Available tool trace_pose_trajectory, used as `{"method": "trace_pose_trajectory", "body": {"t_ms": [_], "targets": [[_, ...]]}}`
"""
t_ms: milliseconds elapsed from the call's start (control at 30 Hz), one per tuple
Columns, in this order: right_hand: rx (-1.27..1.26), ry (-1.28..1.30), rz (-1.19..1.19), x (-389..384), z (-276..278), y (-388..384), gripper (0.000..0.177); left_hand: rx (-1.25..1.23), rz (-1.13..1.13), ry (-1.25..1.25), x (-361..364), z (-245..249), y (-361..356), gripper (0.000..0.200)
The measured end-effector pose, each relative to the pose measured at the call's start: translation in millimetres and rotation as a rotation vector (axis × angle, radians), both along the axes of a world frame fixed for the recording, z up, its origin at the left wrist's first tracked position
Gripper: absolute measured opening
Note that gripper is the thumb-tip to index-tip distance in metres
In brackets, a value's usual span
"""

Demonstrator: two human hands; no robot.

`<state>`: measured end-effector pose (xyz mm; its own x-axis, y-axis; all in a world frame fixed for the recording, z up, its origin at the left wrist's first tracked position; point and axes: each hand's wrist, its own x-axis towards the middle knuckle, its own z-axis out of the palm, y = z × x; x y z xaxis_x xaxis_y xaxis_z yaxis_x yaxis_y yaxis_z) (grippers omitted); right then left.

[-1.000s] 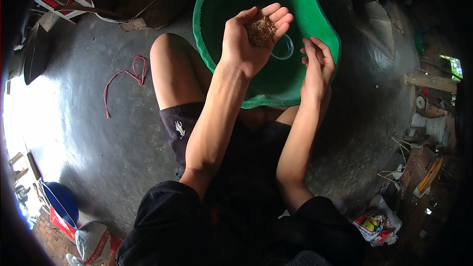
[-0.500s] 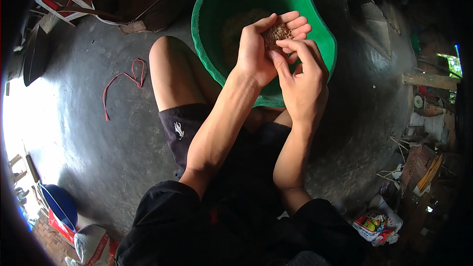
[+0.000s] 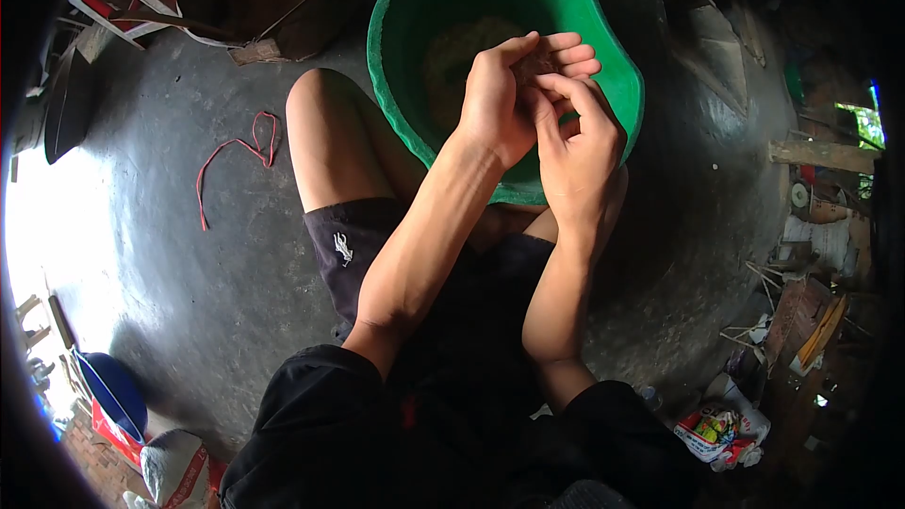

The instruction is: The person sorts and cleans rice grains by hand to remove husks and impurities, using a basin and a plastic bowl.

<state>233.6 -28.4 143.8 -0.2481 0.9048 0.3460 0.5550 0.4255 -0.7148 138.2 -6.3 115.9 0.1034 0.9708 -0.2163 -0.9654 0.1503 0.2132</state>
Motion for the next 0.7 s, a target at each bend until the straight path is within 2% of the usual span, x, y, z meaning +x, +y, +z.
{"method": "trace_pose_trajectory", "body": {"t_ms": [67, 167, 233, 367, 433, 633, 700], "targets": [[-0.010, 0.005, -0.014, 1, -1, 1, 0.015, 0.002, -0.007, -0.025, 0, -1, 0, 0.042], [-0.154, 0.141, -0.018, 3, -5, 3, 0.014, 0.007, -0.039, -0.099, 0, -4, 1, 0.042], [-0.276, 0.398, 0.007, 2, -2, 2, 0.015, 0.028, -0.029, -0.149, 1, -6, 2, 0.041], [-0.366, 0.546, 0.020, 7, -9, 7, 0.015, 0.027, -0.031, -0.152, -1, -12, 2, 0.041], [-0.474, 0.737, 0.088, 12, -14, 11, 0.017, 0.041, -0.026, -0.169, -3, -13, 2, 0.041], [-0.601, 0.949, 0.142, 17, -21, 17, 0.019, 0.008, 0.000, -0.201, -2, -15, 5, 0.041], [-0.601, 0.938, 0.132, 17, -22, 18, 0.019, 0.009, -0.004, -0.194, -2, -18, 5, 0.041]]}}
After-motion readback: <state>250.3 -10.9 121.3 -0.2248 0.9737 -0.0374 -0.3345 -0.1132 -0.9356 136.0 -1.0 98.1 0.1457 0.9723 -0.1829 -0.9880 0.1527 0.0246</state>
